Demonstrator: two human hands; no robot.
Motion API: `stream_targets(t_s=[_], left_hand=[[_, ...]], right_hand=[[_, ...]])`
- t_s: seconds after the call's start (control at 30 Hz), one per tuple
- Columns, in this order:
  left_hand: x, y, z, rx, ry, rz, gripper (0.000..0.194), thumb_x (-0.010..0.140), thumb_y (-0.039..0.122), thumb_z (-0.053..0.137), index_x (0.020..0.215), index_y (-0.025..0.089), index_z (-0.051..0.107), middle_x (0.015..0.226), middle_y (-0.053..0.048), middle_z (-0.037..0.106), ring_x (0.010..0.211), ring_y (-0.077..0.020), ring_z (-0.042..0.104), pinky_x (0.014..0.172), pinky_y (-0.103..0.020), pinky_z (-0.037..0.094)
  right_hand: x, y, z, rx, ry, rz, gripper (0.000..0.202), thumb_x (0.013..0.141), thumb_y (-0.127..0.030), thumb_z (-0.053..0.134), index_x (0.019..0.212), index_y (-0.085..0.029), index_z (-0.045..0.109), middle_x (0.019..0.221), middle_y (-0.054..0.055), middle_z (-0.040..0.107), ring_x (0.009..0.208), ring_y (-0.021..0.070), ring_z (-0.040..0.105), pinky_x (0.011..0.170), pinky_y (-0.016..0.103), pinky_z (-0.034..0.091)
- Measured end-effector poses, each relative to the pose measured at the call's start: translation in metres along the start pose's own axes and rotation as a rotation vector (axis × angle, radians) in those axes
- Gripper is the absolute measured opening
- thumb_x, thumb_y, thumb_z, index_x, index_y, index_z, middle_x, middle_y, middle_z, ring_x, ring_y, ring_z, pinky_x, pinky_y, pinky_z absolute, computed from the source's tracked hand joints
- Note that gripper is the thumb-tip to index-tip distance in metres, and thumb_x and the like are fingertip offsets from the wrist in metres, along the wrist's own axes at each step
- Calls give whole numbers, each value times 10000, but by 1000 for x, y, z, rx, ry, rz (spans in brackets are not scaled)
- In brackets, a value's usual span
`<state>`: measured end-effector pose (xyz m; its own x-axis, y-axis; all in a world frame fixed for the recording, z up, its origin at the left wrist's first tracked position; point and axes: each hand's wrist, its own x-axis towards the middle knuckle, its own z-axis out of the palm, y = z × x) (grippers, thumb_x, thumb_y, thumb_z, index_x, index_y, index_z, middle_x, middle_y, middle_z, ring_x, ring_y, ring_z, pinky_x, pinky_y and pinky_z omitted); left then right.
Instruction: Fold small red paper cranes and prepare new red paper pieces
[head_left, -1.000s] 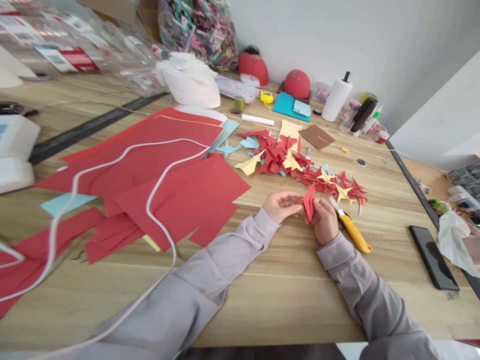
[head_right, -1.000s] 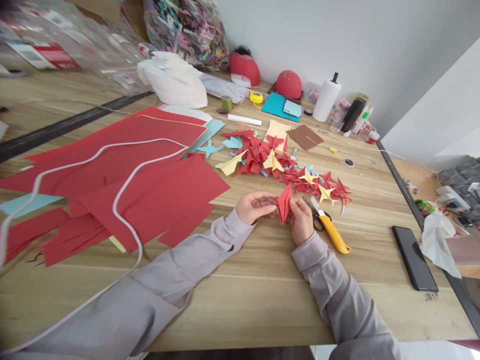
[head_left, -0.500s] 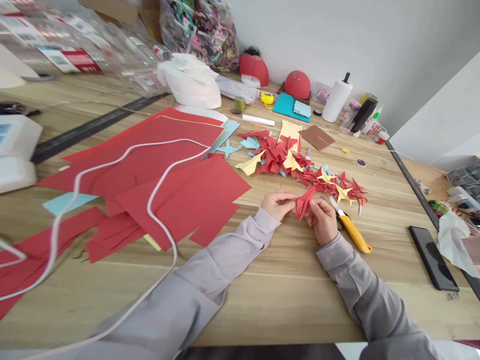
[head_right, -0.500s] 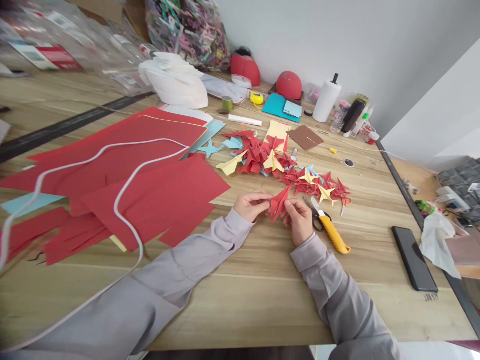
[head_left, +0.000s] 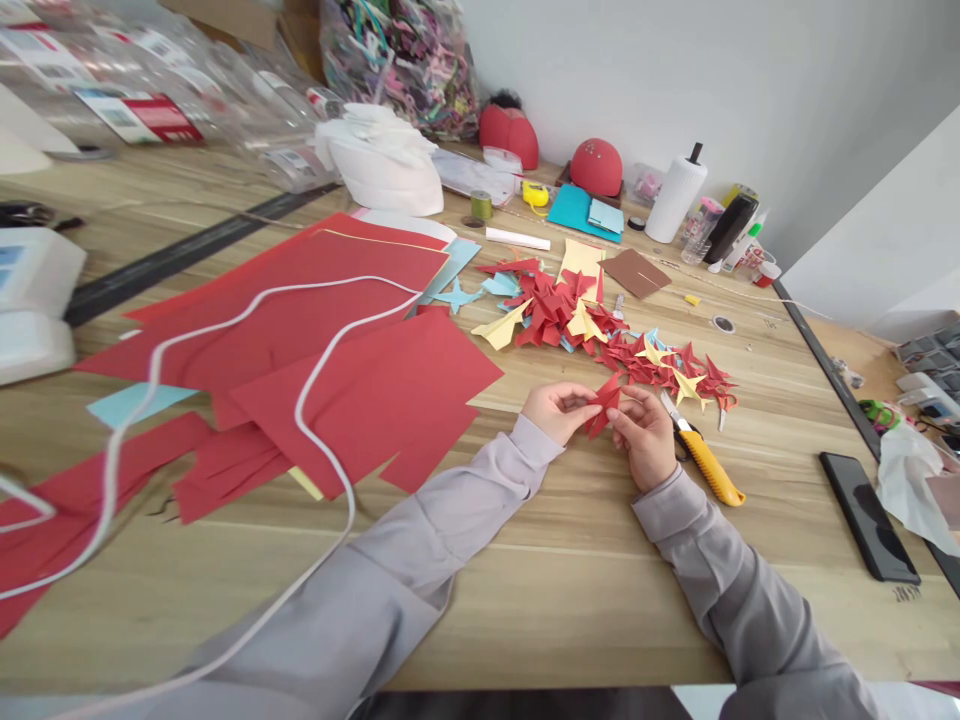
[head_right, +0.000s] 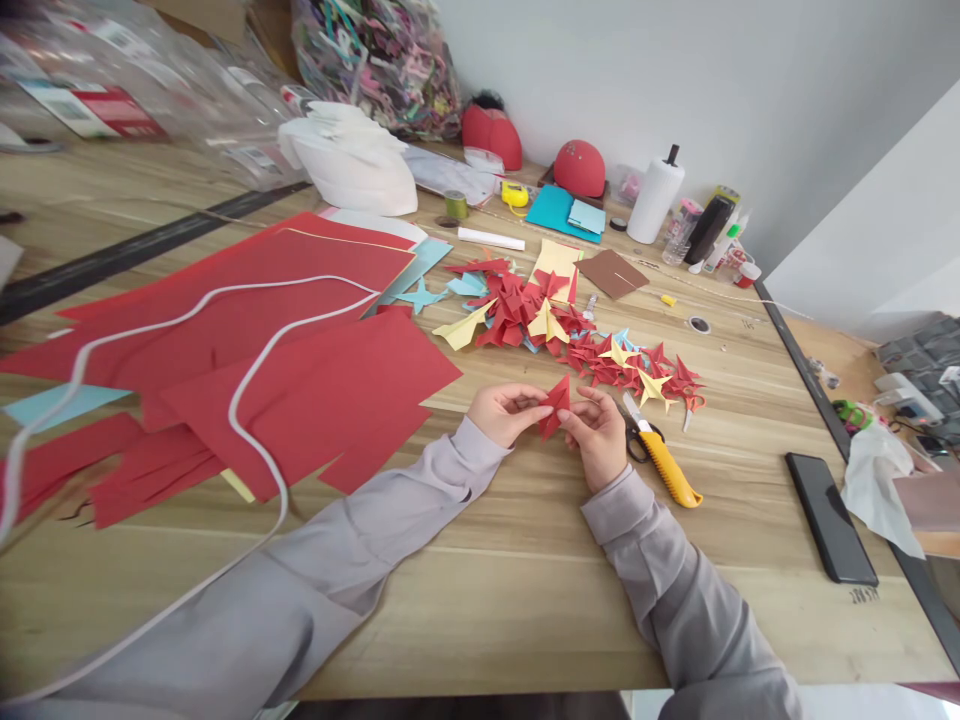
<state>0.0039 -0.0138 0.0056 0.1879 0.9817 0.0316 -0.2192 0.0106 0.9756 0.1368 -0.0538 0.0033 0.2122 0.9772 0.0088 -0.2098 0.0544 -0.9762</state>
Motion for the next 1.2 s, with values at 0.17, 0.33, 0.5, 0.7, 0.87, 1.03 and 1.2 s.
stream_targets(t_s=[0.17,0.33,0.5,0.7,0.87,1.03,1.2], left_hand=[[3,-2,-2,-54,-31,-32,259,473,284,786,636,141,643,633,-38,679,616,-158,623,671,-308,519],[3,-5,-1,-55,-4,13,295,460,309,799,659,136,668,701,-46,695,661,-156,629,691,-297,522],[2,-6,0,5,66,-10,278,462,338,803,637,150,698,667,-42,696,615,-156,617,619,-290,530],[3,-4,0,-45,57,-39,325,412,345,825,610,147,661,594,-24,673,555,-141,604,591,-284,534],[5,-6,-3,-82,40,-75,380,399,312,832,670,132,635,605,-21,668,573,-140,616,603,-282,532],[4,-5,-2,-102,-28,-66,482,428,292,830,843,119,656,678,-36,687,629,-144,630,662,-291,531],[1,-3,0,-41,-79,-15,354,445,323,823,704,121,690,684,-58,698,597,-149,611,616,-291,517]], right_hand=[[0,1,-1,-82,-31,28,240,640,-339,738,703,-157,593,469,-54,554,363,51,431,356,180,332],[-2,2,-3,-131,-11,13,248,632,-351,746,668,-159,594,419,-56,538,352,57,423,370,190,323],[-2,2,-2,-125,14,2,261,618,-352,756,657,-165,579,419,-59,532,353,62,421,365,195,320],[-2,0,-1,-130,-35,36,260,641,-378,732,745,-170,617,469,-50,562,382,70,449,384,201,356],[-2,-2,-2,-216,-90,23,260,671,-412,702,689,-165,622,437,-42,551,373,73,439,393,208,355],[-3,-3,-1,-223,-96,15,269,668,-413,704,653,-169,591,421,-48,528,360,67,415,380,201,320],[-6,-2,2,-293,-165,-29,289,642,-425,716,617,-175,573,448,-43,523,389,74,437,387,202,336]])
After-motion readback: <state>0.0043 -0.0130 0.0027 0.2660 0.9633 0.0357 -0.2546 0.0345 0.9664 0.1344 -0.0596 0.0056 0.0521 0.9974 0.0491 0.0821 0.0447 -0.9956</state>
